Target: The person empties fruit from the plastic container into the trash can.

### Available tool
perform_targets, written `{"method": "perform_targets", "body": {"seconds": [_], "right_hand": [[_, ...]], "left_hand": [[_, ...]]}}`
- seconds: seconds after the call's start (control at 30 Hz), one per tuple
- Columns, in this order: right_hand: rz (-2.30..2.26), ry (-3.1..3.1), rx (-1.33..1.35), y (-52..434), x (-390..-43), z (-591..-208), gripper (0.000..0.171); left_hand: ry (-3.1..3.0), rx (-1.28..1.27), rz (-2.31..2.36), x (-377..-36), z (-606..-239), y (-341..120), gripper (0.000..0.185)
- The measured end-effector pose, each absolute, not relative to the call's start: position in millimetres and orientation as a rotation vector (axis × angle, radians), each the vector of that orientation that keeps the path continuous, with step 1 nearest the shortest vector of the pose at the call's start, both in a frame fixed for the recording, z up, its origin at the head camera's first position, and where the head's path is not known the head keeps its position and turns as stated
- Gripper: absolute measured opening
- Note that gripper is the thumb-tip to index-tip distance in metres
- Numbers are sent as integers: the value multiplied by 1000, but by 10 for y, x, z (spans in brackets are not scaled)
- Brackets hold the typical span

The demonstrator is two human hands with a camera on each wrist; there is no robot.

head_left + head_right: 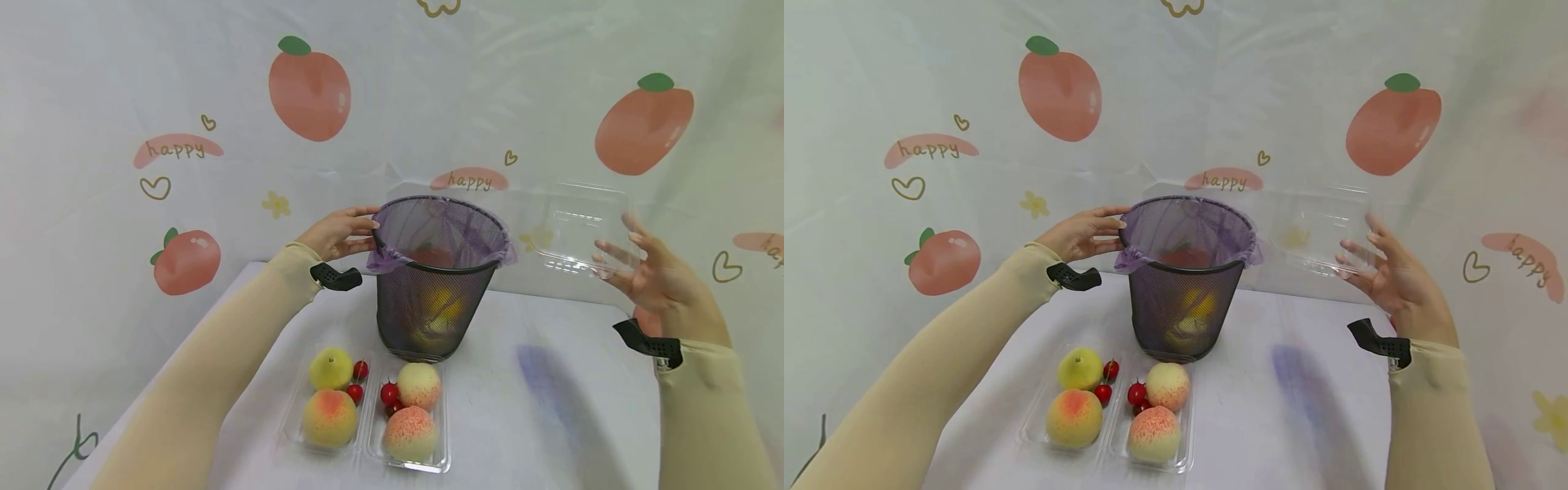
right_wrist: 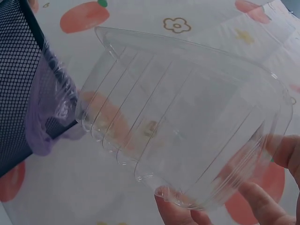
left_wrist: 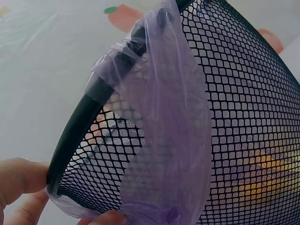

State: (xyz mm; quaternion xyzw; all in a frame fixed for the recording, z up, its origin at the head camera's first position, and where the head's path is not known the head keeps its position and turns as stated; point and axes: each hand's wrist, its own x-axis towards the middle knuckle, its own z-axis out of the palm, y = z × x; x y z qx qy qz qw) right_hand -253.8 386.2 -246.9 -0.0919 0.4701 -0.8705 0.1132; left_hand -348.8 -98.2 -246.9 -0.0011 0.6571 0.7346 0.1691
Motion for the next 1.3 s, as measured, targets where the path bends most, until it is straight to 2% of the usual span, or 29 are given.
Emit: {"method": "perform_targets", "body": {"seconds": [0.27, 0.5, 1.13, 1.3], "right_hand": [[-2510, 1247, -385, 3988, -2576, -2770, 40], [-2436, 1288, -260, 4030, -2554, -2950, 40], [-2188, 1683, -142, 3911, -2600, -3298, 44], [-2143, 1748, -68, 3873, -2611, -3402, 40]], "left_hand": [[1870, 14, 2080, -3483, -2471, -984, 50], [1862, 17, 2075, -3482, -2459, -985, 50], [1866, 21, 2082, -3473, -2470, -991, 50], [1863, 11, 2089, -3476, -2469, -990, 50]]}}
